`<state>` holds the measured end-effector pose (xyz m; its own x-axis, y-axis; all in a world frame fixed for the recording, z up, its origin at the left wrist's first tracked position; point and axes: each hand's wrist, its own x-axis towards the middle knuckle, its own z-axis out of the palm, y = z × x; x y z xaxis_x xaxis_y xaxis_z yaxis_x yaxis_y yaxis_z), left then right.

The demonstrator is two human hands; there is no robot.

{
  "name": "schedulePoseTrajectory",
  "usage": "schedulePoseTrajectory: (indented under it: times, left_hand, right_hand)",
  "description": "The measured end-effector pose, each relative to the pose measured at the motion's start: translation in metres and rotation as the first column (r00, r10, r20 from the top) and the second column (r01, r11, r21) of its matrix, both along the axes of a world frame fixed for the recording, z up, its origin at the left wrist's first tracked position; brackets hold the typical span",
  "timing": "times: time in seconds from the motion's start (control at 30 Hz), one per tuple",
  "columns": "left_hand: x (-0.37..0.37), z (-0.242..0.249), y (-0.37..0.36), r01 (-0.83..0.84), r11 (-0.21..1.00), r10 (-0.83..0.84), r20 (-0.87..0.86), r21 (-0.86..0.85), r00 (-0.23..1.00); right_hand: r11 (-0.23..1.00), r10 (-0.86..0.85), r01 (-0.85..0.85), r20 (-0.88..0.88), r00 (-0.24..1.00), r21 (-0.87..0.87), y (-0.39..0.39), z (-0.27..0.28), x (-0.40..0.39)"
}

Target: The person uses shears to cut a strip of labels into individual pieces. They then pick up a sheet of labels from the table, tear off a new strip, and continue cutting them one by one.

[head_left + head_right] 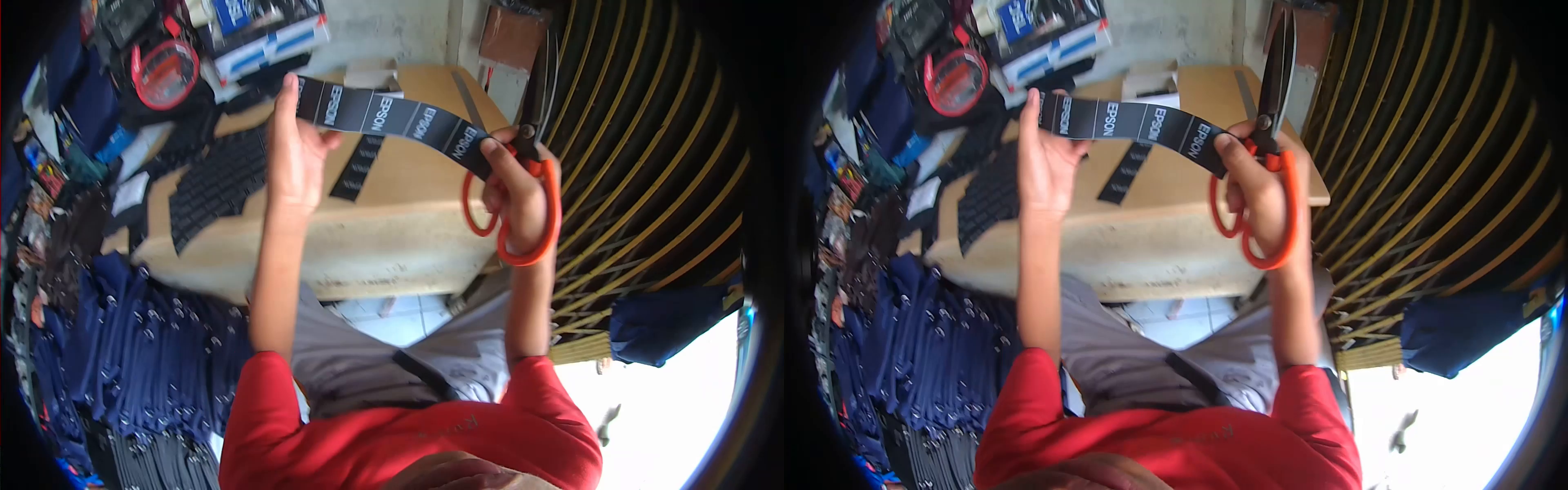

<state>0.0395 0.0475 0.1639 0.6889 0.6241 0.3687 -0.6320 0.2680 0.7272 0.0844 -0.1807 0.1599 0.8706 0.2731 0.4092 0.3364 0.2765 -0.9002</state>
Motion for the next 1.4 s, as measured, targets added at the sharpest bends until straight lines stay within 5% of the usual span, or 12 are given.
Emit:
schedulePoseTrajectory:
  times: [0.17,0.33,0.5,0.57,0.7,0.83,0.9,1.03,1.4]
  left_hand:
    - [-0.009,-0.108,-0.057,0.363,0.926,-0.372,-0.086,-0.108,0.924]
    - [-0.003,-0.137,-0.075,0.394,0.913,-0.403,-0.094,-0.100,0.910]
    - [0.001,-0.112,-0.060,0.276,0.956,-0.288,-0.122,-0.103,0.950]
    - [0.005,-0.106,-0.057,0.071,0.997,-0.074,-0.182,-0.020,0.981]
    - [-0.006,-0.106,-0.052,-0.088,0.995,0.080,-0.136,-0.056,0.988]
    - [-0.010,-0.115,-0.054,-0.083,0.996,0.080,-0.135,-0.022,0.988]
    - [-0.010,-0.121,-0.056,-0.054,0.999,0.054,-0.140,0.002,0.989]
    - [-0.006,-0.120,-0.060,-0.059,0.996,0.068,-0.151,0.062,0.986]
    - [-0.016,-0.126,-0.057,0.041,0.950,0.057,-0.303,0.309,0.951]
  right_hand:
    - [0.985,0.038,-0.054,-0.097,0.995,-0.166,0.019,-0.056,0.003]
    - [0.964,0.108,-0.139,-0.145,0.984,-0.226,0.031,-0.063,0.011]
    - [0.928,0.140,-0.152,-0.062,0.988,-0.341,0.043,-0.045,0.020]
    - [0.922,0.142,-0.138,-0.014,0.990,-0.361,0.047,-0.042,0.020]
    - [0.892,0.053,-0.038,0.020,0.998,-0.450,0.046,-0.056,0.006]
    - [0.936,0.114,-0.142,-0.104,0.988,-0.323,0.042,-0.097,0.000]
    - [0.981,0.180,-0.192,-0.203,0.963,-0.039,0.049,-0.105,-0.003]
    - [0.979,0.132,-0.156,-0.178,0.975,-0.130,0.052,-0.086,-0.005]
    - [0.988,0.134,-0.108,-0.255,0.958,0.114,0.062,-0.109,-0.009]
